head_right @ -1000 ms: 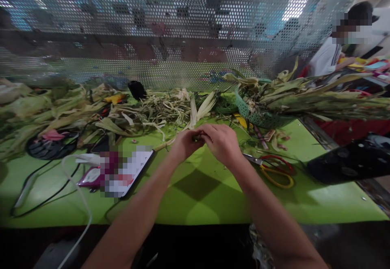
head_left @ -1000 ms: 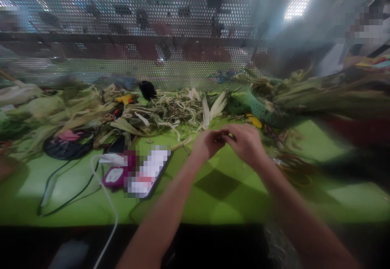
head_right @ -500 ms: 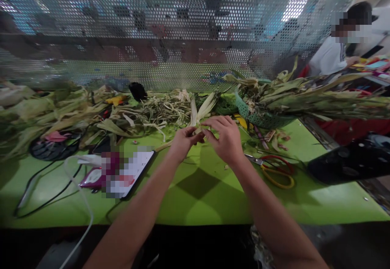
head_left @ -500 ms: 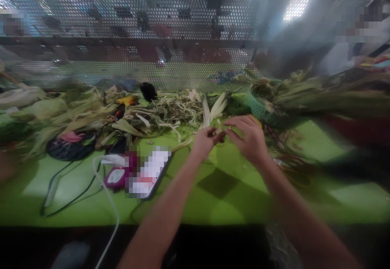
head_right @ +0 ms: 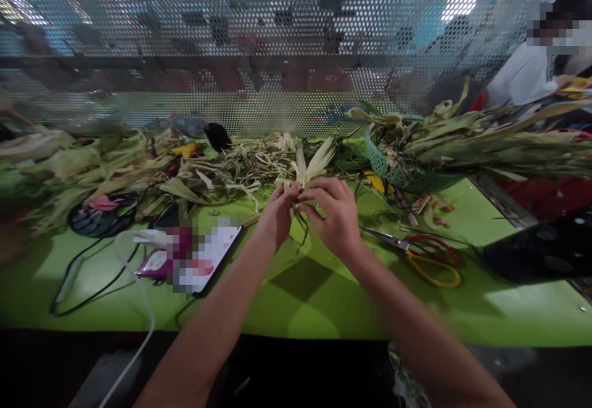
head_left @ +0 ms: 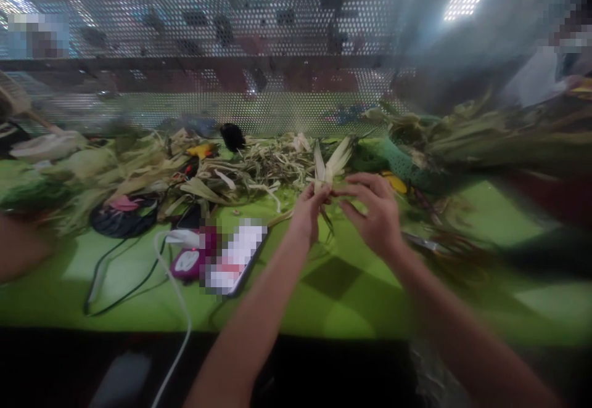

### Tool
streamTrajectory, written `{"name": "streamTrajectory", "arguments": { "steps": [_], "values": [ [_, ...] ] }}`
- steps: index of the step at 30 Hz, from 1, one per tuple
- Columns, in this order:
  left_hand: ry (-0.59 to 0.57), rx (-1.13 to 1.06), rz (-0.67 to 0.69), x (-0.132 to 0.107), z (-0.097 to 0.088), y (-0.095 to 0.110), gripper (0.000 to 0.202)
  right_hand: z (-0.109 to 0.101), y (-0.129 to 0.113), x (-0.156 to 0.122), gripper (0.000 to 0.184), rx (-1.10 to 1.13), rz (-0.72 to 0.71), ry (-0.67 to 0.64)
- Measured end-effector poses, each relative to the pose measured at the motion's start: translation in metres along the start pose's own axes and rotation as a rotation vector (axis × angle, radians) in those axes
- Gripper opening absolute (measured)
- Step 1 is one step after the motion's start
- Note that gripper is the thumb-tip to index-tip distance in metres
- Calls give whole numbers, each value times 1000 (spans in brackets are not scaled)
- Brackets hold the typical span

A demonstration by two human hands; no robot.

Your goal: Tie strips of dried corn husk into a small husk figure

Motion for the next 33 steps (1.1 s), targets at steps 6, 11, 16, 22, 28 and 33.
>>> {"name": "streamTrajectory", "arguments": {
  "steps": [6, 11, 16, 22, 28, 33],
  "values": [
    [30, -208, -77, -5, 3, -7, 36, 42, -6, -15, 8, 40, 4, -130],
    [73, -197, -119, -10, 5, -10, 38, 54, 2, -21, 9, -194, 33, -242],
    [94, -218, -105, -10, 5, -15, 36, 53, 6, -24, 8, -274, 71, -245],
    [60, -203, -101, -9, 9, -21, 34, 55, 11, -27, 7, -147, 140, -192],
    [88, -132, -77, -9, 7, -16, 29, 59, 26, -30, 9, 50, 296, -156],
    [174, -32, -5, -12, -5, 2, 25, 74, 37, -40, 6, 246, 484, -292]
  ]
}}
Point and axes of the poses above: each hand's wrist, its own x-axis towards the middle knuckle, its own z-axis out of the palm, y = z × x, the point moved 9 cm from there along x, towards the middle knuckle, and after that the axes turned 10 degrees about -z, right-handed, at the moved point
